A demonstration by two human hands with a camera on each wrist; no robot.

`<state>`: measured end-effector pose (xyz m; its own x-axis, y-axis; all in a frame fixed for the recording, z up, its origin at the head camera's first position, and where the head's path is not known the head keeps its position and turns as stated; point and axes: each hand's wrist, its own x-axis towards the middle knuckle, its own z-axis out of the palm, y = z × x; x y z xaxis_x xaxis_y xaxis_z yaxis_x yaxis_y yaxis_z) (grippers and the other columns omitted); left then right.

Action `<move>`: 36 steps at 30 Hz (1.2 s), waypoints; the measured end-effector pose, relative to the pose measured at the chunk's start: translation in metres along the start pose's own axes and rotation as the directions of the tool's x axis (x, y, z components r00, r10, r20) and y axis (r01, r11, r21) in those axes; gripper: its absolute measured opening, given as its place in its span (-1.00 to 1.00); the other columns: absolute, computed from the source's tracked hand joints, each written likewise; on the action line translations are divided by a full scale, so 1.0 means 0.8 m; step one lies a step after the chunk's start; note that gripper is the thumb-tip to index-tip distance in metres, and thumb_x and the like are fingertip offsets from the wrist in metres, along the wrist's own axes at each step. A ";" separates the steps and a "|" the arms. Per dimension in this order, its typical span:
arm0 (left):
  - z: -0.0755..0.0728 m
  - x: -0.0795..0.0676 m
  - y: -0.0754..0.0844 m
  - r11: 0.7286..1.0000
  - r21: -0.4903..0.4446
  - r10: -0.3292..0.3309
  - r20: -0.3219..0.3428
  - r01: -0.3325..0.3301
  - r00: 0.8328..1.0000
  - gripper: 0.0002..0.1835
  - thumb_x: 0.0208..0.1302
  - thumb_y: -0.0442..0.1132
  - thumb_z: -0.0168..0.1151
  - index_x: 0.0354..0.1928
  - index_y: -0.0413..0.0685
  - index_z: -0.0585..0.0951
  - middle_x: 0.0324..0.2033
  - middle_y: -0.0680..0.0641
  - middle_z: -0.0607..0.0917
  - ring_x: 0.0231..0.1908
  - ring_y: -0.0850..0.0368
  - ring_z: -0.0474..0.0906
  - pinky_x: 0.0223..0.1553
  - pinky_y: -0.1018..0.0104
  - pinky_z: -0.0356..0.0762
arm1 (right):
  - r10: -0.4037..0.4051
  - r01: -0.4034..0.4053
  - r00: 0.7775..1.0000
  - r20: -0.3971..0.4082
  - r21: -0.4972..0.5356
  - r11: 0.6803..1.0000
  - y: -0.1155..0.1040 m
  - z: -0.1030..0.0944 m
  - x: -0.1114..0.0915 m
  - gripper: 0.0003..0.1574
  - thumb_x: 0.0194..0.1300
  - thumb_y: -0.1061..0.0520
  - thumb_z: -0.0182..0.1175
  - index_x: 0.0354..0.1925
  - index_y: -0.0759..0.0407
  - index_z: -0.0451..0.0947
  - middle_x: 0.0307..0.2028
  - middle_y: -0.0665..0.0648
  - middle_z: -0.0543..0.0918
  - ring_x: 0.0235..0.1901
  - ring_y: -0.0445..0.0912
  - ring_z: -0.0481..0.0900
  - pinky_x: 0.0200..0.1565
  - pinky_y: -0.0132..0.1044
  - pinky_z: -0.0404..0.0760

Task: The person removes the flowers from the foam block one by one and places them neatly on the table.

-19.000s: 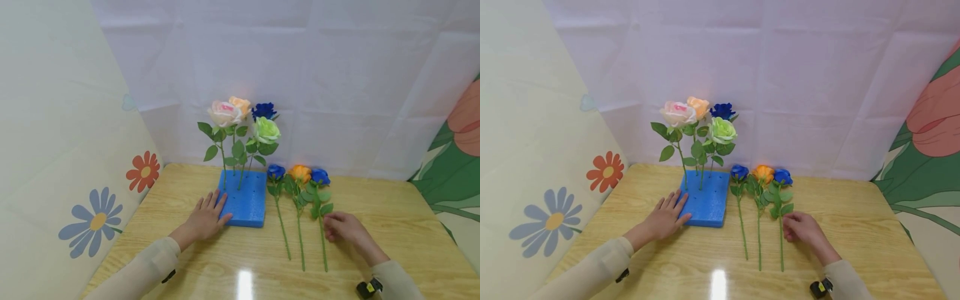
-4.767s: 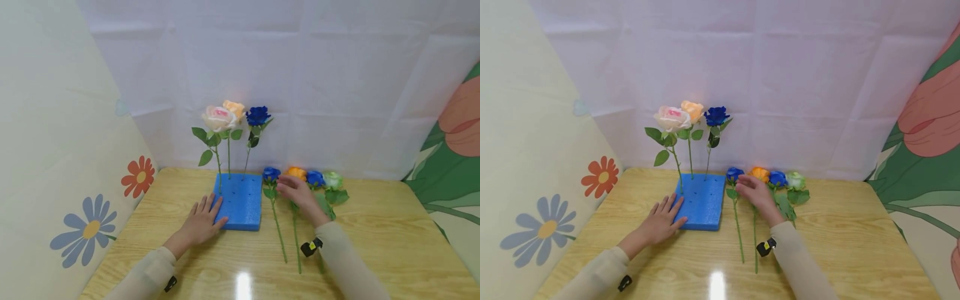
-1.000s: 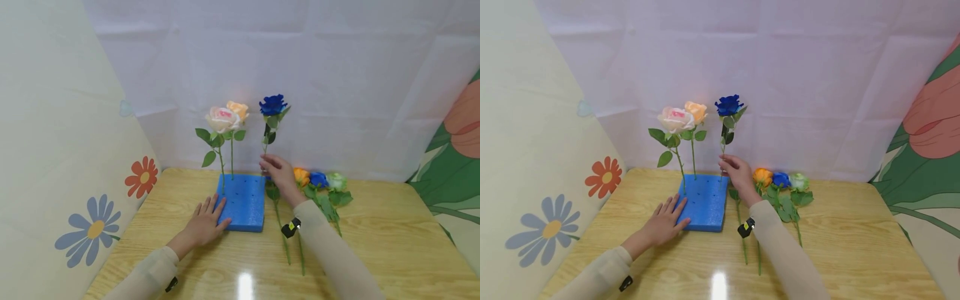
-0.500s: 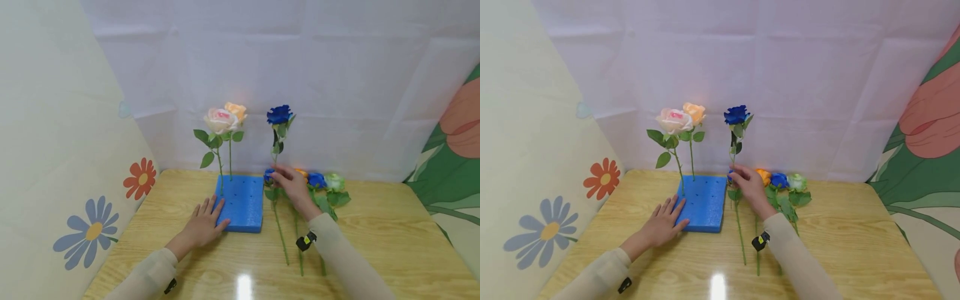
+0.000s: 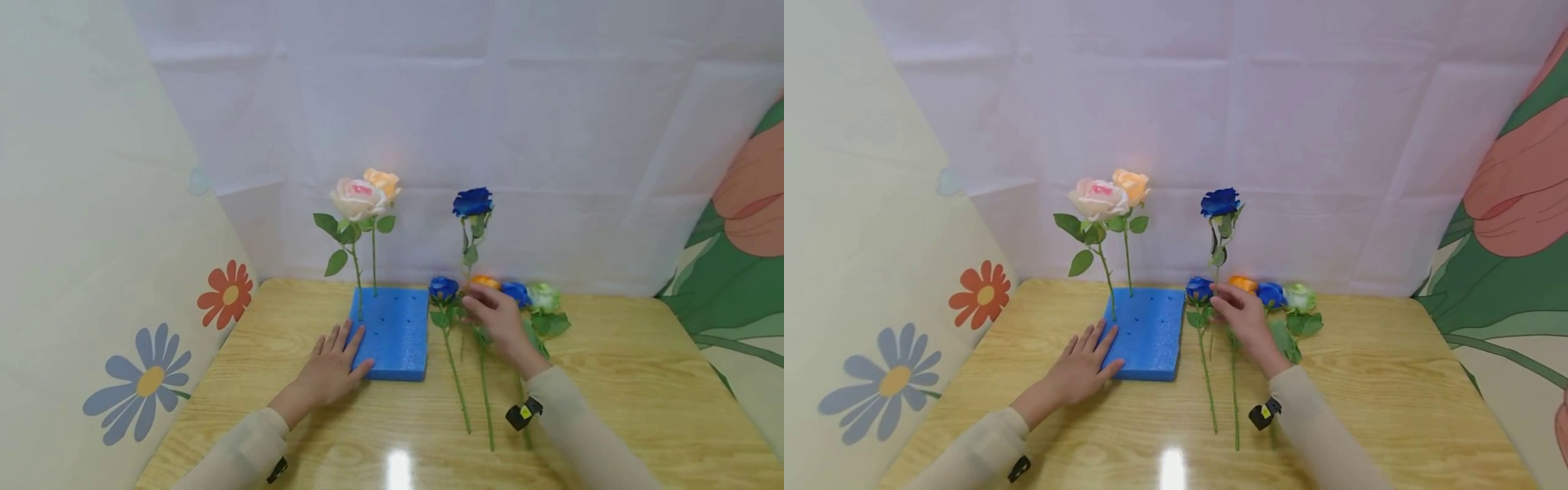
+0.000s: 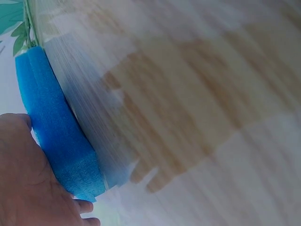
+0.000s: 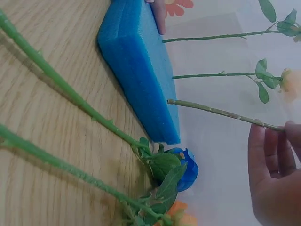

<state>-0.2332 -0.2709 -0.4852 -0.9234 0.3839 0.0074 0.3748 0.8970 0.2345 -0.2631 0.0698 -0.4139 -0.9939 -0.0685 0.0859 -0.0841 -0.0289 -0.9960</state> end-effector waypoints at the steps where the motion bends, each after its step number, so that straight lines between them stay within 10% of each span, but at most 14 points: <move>1: 0.001 0.000 0.000 1.000 -0.005 0.003 -0.005 -0.003 1.000 -0.11 0.51 0.40 -0.31 0.61 -0.07 0.06 0.59 -0.30 -0.07 0.54 -0.39 -0.10 0.44 -0.38 -0.09 | 0.001 -0.001 1.000 -0.002 -0.015 1.000 0.000 -0.003 -0.002 -0.45 0.46 0.22 0.22 0.34 0.35 0.45 0.23 0.24 0.60 -0.16 -0.19 0.69 0.01 0.01 0.69; 25: -0.012 -0.004 0.009 1.000 -0.005 -0.005 0.021 0.005 1.000 -0.16 0.55 0.30 -0.19 0.60 -0.11 0.07 0.57 -0.34 -0.04 0.54 -0.40 -0.11 0.44 -0.38 -0.09 | 0.104 -0.107 0.994 -0.024 -0.230 0.967 -0.004 -0.063 -0.051 -0.47 0.49 0.16 0.20 0.33 0.32 0.46 -0.05 0.24 0.62 -0.11 -0.01 0.64 -0.04 0.01 0.71; 36: -0.013 -0.003 0.010 1.000 -0.004 -0.012 0.030 0.012 0.999 -0.16 0.54 0.31 -0.19 0.60 -0.11 0.07 0.58 -0.33 -0.05 0.54 -0.40 -0.12 0.44 -0.39 -0.11 | 0.138 -0.142 0.990 -0.036 -0.171 0.975 -0.005 -0.100 -0.075 -0.41 0.50 0.23 0.16 0.38 0.44 0.34 -0.15 0.07 0.59 -0.16 -0.08 0.65 -0.08 -0.11 0.73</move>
<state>-0.2286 -0.2668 -0.4733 -0.9249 0.3794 -0.0243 0.3632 0.9007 0.2384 -0.2084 0.1538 -0.4168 -0.9980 -0.0357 -0.0531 0.0470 0.1522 -0.9872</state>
